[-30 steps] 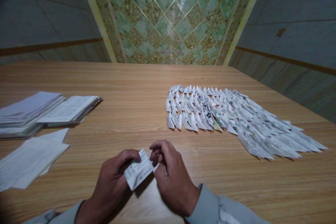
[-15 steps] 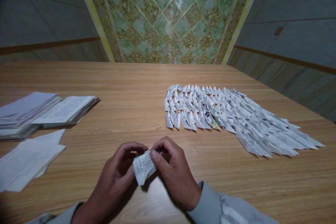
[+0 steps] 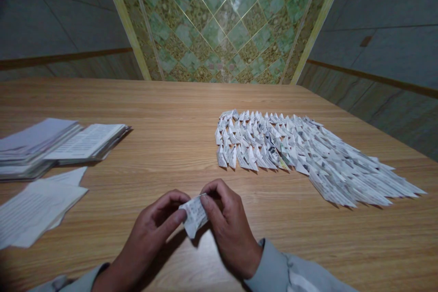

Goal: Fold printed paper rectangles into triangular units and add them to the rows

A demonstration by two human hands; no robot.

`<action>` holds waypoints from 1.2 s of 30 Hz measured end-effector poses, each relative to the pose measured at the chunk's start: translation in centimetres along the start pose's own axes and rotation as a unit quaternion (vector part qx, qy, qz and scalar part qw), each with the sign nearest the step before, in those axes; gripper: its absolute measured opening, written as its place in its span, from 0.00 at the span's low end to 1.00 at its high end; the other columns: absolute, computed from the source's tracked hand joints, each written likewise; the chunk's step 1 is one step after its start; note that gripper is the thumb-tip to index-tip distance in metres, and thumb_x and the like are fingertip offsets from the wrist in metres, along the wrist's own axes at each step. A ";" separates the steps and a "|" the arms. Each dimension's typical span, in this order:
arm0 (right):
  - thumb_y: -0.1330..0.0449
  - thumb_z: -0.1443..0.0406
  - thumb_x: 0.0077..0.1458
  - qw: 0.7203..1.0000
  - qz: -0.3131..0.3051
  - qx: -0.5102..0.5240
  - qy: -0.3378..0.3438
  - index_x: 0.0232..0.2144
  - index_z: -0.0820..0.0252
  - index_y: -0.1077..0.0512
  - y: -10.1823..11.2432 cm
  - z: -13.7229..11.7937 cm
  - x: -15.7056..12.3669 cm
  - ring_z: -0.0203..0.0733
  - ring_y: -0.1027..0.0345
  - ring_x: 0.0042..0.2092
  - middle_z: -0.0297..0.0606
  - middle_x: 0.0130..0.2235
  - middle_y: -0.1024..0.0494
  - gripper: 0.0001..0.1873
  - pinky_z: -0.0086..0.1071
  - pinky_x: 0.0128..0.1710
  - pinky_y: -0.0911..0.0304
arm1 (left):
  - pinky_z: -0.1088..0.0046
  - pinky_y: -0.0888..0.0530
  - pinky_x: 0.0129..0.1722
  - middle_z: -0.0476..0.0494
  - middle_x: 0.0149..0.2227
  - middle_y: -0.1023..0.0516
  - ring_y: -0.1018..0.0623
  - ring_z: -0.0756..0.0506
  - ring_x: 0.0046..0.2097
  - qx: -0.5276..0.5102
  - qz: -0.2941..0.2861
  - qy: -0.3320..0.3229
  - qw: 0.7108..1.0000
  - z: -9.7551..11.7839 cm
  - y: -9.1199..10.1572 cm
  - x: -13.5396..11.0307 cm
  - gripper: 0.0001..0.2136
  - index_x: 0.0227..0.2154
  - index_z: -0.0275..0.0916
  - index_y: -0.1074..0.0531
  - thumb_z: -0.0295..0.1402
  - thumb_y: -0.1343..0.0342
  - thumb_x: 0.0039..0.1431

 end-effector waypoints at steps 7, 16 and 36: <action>0.42 0.56 0.63 0.999 0.002 0.050 -0.014 0.33 0.58 0.33 0.1 0.3 0.4 0.35 0.37 0.31 0.30 0.29 0.32 0.12 0.28 0.31 0.40 | 0.72 0.27 0.36 0.45 0.34 0.20 0.21 0.44 0.36 0.063 0.014 -0.028 0.998 0.4 0.4 0.0 0.05 0.36 0.40 0.23 0.33 0.41 0.59; 0.44 0.57 0.64 1.000 0.000 -0.019 -0.011 0.32 0.59 0.33 -0.1 0.4 0.0 0.36 0.38 0.30 0.30 0.28 0.32 0.13 0.29 0.29 0.41 | 0.74 0.30 0.30 0.47 0.26 0.23 0.26 0.47 0.30 -0.057 0.012 0.047 0.997 -0.1 0.2 0.3 0.09 0.28 0.37 0.23 0.37 0.40 0.57; 0.43 0.57 0.62 0.996 -0.056 -0.062 -0.020 0.32 0.60 0.32 -0.5 0.3 0.3 0.35 0.40 0.30 0.30 0.28 0.33 0.12 0.29 0.29 0.44 | 0.75 0.32 0.28 0.46 0.23 0.24 0.28 0.48 0.27 -0.022 0.005 0.070 0.997 -1.1 0.0 0.5 0.13 0.23 0.35 0.24 0.41 0.37 0.54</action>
Point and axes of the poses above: each hand's wrist, its own x-axis towards the middle knuckle, its own y-axis out of the back of the hand, z = x × y, the point moved 6 cm from there along x, towards the middle knuckle
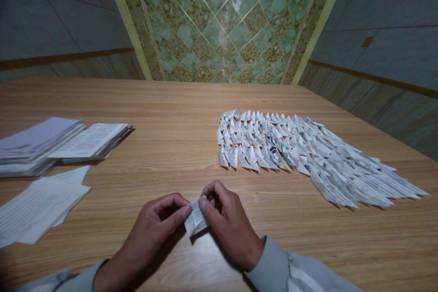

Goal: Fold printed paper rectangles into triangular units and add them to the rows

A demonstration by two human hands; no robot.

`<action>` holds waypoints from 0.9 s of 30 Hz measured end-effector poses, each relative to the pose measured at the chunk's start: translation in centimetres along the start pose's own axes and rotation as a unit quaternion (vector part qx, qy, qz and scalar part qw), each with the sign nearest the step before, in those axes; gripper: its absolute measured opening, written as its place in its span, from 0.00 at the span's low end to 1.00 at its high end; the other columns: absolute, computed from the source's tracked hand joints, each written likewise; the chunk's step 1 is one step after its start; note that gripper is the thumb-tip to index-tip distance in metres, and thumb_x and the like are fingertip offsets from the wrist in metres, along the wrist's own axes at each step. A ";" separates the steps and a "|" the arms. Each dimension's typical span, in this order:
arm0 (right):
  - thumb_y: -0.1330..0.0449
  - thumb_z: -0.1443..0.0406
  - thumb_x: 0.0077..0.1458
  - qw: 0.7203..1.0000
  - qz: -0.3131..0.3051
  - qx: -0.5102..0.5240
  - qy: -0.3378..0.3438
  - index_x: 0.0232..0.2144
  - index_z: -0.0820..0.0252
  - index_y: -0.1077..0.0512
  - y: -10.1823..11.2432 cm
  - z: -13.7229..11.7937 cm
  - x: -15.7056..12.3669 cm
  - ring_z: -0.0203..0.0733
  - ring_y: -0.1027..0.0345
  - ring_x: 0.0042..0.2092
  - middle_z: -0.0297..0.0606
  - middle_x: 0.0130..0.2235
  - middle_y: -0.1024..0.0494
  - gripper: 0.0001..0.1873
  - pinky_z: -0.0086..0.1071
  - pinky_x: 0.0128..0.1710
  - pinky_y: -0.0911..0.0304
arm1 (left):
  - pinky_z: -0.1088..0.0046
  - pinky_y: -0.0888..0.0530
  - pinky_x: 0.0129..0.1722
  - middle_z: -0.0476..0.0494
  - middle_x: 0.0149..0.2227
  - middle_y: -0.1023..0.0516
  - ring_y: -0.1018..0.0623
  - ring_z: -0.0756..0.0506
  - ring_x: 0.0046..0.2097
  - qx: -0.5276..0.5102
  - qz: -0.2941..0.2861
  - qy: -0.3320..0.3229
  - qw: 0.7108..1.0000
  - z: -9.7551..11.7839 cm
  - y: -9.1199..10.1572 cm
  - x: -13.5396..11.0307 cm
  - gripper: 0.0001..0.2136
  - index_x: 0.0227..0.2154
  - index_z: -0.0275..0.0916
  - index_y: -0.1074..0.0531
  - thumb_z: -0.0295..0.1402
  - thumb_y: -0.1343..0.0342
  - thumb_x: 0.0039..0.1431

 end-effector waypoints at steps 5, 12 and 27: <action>0.41 0.54 0.60 1.000 -0.010 0.004 -0.006 0.27 0.61 0.31 -0.1 0.2 0.2 0.35 0.41 0.28 0.31 0.25 0.32 0.17 0.29 0.28 0.46 | 0.75 0.31 0.30 0.45 0.24 0.23 0.28 0.47 0.28 0.005 -0.027 -0.007 1.000 0.2 -0.4 -0.1 0.13 0.24 0.35 0.23 0.41 0.37 0.55; 0.40 0.53 0.60 0.996 0.004 0.087 -0.031 0.28 0.61 0.33 0.6 1.1 0.2 0.34 0.39 0.27 0.31 0.26 0.30 0.18 0.29 0.28 0.43 | 0.74 0.31 0.30 0.44 0.26 0.22 0.26 0.46 0.30 0.040 -0.034 -0.036 0.998 1.5 0.1 0.0 0.10 0.28 0.36 0.21 0.35 0.44 0.56; 0.42 0.54 0.61 1.000 0.013 0.003 0.010 0.26 0.61 0.32 0.8 0.4 0.2 0.35 0.40 0.28 0.30 0.25 0.32 0.18 0.28 0.28 0.44 | 0.75 0.33 0.29 0.46 0.25 0.24 0.27 0.47 0.28 0.146 -0.009 -0.100 0.984 2.0 0.1 -0.5 0.11 0.26 0.37 0.22 0.35 0.45 0.59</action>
Point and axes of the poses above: each hand's wrist, its own x-axis towards the middle knuckle, its own y-axis out of the back of the hand, z = x × y, the point moved 6 cm from there along x, towards the middle knuckle
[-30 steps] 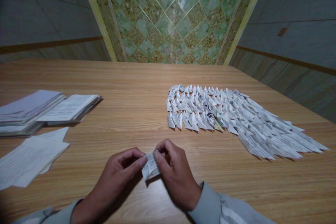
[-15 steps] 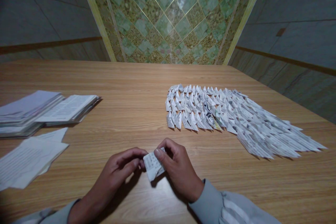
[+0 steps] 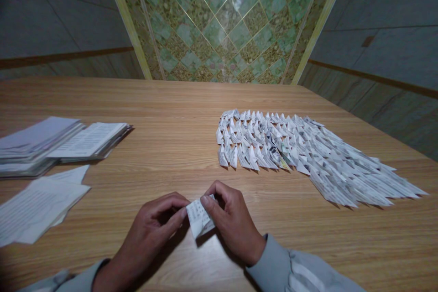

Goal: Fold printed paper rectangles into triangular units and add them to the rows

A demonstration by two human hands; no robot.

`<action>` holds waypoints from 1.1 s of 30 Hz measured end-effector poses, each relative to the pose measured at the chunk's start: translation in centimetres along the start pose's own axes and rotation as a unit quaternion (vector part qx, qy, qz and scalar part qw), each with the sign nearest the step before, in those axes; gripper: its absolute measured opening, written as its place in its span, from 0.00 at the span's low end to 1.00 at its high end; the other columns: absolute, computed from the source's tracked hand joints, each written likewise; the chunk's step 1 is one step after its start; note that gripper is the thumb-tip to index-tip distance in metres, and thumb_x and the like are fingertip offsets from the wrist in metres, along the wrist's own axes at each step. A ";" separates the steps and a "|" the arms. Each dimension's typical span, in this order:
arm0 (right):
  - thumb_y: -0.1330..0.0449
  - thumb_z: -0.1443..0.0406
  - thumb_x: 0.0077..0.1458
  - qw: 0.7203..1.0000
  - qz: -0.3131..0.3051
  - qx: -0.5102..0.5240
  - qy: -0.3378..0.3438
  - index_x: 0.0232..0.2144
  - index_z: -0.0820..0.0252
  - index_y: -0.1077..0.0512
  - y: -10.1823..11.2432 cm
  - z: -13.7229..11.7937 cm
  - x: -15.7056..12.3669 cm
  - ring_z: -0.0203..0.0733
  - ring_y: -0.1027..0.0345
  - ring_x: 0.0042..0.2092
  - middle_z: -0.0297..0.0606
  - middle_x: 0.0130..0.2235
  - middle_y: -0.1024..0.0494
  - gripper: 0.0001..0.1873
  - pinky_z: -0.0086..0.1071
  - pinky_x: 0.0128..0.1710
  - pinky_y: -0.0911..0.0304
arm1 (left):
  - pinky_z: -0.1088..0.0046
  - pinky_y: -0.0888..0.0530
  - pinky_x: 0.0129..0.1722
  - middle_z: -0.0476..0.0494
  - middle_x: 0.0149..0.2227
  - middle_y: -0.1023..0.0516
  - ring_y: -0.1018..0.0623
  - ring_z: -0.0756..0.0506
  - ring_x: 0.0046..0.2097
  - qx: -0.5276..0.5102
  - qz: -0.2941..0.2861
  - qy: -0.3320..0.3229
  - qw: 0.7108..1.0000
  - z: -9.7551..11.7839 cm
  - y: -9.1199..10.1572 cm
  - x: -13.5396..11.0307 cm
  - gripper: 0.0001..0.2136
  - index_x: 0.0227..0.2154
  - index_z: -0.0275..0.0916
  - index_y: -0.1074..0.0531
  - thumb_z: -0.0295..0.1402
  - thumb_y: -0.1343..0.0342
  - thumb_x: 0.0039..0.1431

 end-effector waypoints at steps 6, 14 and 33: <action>0.44 0.53 0.62 1.000 0.009 -0.027 -0.004 0.27 0.60 0.32 0.1 -0.1 0.0 0.35 0.40 0.28 0.31 0.25 0.31 0.18 0.28 0.27 0.45 | 0.76 0.33 0.30 0.46 0.26 0.23 0.28 0.48 0.29 -0.117 -0.034 0.074 0.990 -1.1 -0.6 0.1 0.11 0.29 0.36 0.22 0.38 0.42 0.59; 0.43 0.57 0.62 0.997 -0.013 -0.069 0.023 0.26 0.60 0.32 -0.4 -0.7 -0.3 0.35 0.39 0.28 0.31 0.25 0.31 0.16 0.28 0.28 0.46 | 0.76 0.35 0.29 0.49 0.23 0.27 0.31 0.49 0.28 -0.113 -0.035 0.079 0.990 -1.7 -0.6 0.3 0.13 0.23 0.36 0.24 0.39 0.40 0.59; 0.44 0.54 0.63 0.999 0.004 0.035 -0.005 0.31 0.60 0.31 -0.4 -0.4 -0.3 0.34 0.37 0.27 0.31 0.27 0.29 0.16 0.28 0.27 0.42 | 0.76 0.30 0.26 0.46 0.24 0.22 0.24 0.49 0.26 -0.287 -0.081 0.161 0.941 -2.3 -2.9 -0.2 0.18 0.28 0.38 0.34 0.42 0.31 0.49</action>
Point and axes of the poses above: each hand's wrist, its own x-axis towards the middle knuckle, its own y-axis out of the back of the hand, z = x × y, the point moved 6 cm from there along x, towards the middle knuckle
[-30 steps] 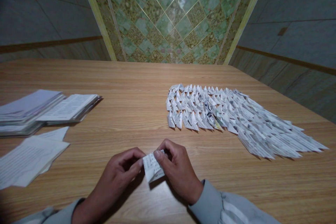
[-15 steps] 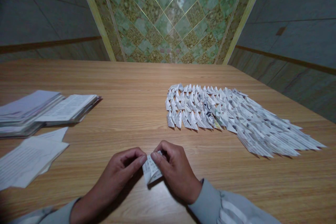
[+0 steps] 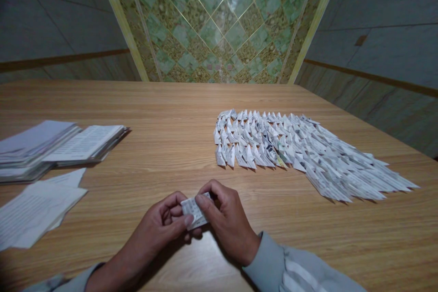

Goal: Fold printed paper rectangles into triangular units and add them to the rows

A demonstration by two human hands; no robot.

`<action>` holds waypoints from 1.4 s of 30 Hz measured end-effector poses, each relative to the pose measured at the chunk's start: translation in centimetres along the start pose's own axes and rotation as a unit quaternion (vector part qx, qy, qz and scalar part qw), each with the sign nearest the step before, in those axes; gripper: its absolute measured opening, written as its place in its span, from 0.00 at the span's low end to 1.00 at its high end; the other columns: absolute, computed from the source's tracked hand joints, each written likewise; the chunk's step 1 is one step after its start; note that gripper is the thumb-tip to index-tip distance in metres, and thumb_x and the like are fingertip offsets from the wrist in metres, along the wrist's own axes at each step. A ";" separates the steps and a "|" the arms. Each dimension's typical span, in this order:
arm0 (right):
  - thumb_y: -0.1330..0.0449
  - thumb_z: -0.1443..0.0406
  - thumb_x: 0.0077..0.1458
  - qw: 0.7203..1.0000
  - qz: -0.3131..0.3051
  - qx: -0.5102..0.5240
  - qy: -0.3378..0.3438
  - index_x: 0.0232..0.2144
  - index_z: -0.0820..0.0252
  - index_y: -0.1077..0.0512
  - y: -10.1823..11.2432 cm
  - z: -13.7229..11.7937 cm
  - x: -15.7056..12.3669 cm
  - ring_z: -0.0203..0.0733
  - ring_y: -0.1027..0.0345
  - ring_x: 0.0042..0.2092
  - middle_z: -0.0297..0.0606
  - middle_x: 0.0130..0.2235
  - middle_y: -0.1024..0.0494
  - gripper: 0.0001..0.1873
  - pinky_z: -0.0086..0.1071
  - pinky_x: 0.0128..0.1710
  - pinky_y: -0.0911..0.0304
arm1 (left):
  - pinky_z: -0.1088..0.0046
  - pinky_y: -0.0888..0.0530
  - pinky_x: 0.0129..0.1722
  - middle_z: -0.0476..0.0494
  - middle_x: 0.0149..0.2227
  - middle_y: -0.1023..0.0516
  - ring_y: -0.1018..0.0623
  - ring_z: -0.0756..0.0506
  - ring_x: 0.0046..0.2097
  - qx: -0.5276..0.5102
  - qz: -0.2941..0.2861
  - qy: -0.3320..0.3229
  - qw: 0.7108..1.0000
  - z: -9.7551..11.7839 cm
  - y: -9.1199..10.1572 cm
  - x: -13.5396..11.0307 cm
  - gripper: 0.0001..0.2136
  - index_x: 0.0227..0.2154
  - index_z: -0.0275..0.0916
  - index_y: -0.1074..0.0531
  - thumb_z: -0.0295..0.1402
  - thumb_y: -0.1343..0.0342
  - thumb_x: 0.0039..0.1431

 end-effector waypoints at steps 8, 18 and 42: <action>0.34 0.55 0.53 0.999 -0.018 -0.005 -0.032 0.43 0.59 0.32 -0.3 0.2 0.2 0.39 0.32 0.35 0.35 0.34 0.25 0.20 0.32 0.34 0.37 | 0.77 0.29 0.25 0.49 0.23 0.22 0.25 0.51 0.24 -0.028 0.088 -0.027 0.995 0.5 1.6 -0.2 0.18 0.28 0.37 0.32 0.41 0.29 0.46; 0.35 0.58 0.55 0.992 -0.035 0.117 -0.039 0.37 0.58 0.34 -1.0 0.3 0.3 0.37 0.31 0.31 0.33 0.32 0.25 0.13 0.32 0.32 0.35 | 0.73 0.26 0.28 0.46 0.25 0.21 0.21 0.47 0.27 -0.033 0.066 -0.025 0.997 0.7 1.1 -0.2 0.20 0.34 0.37 0.30 0.47 0.32 0.50; 0.36 0.48 0.53 0.996 -0.009 0.042 -0.078 0.23 0.61 0.32 0.3 1.5 0.6 0.33 0.39 0.25 0.31 0.22 0.29 0.23 0.27 0.25 0.45 | 0.73 0.25 0.27 0.48 0.27 0.21 0.21 0.47 0.25 -0.004 0.158 -0.055 0.986 1.8 2.5 -0.2 0.17 0.34 0.36 0.28 0.36 0.29 0.44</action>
Point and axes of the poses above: each hand's wrist, its own x-axis towards the middle knuckle, its own y-axis out of the back of the hand, z = x × y, the point moved 6 cm from there along x, towards the middle knuckle
